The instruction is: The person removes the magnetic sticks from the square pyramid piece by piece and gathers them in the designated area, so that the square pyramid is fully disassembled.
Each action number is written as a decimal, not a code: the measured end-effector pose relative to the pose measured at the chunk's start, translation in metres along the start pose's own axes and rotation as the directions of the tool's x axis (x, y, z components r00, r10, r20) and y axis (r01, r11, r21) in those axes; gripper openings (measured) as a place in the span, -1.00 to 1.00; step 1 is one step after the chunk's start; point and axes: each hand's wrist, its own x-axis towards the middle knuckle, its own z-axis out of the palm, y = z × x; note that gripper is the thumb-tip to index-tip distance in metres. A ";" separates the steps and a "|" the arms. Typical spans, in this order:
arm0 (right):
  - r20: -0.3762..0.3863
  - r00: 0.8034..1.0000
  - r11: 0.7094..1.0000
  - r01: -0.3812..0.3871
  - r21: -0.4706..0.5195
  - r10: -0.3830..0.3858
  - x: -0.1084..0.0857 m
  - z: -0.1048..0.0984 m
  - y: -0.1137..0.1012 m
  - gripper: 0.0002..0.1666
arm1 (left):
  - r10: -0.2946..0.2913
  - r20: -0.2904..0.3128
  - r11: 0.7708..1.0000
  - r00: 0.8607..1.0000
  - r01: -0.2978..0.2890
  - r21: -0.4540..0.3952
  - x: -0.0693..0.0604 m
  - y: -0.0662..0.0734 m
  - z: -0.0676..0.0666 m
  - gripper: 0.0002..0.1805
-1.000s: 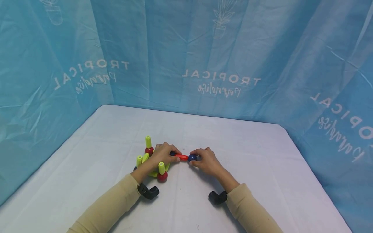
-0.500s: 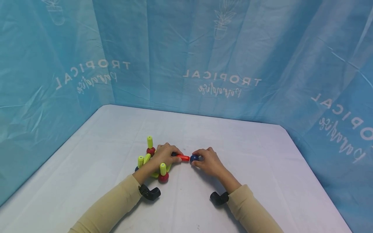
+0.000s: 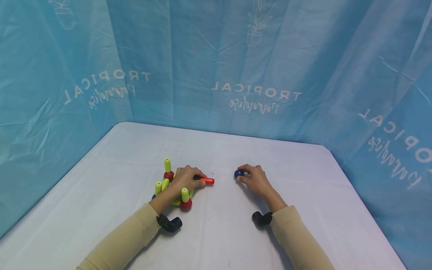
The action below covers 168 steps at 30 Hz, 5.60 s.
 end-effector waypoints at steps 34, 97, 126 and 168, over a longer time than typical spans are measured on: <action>-0.076 0.977 0.980 -0.197 0.013 0.198 0.079 0.006 0.005 -0.41 | 0.003 0.017 1.000 1.000 -0.003 -0.029 0.002 -0.001 0.000 -0.72; 0.117 0.985 0.982 0.140 -0.123 -0.126 0.026 0.072 -0.107 -0.72 | -0.039 -0.175 0.990 0.984 0.015 -0.138 -0.024 -0.046 -0.061 -0.71; 0.075 0.997 0.991 0.046 -0.127 -0.037 -0.020 0.016 -0.042 -0.76 | 0.049 -0.129 0.974 0.990 -0.076 -0.212 -0.003 0.017 -0.014 -0.83; 0.135 0.986 0.994 0.106 -0.026 -0.102 -0.018 0.019 -0.050 -0.47 | 0.163 -0.013 0.968 0.986 -0.163 -0.193 -0.003 -0.010 0.004 -0.79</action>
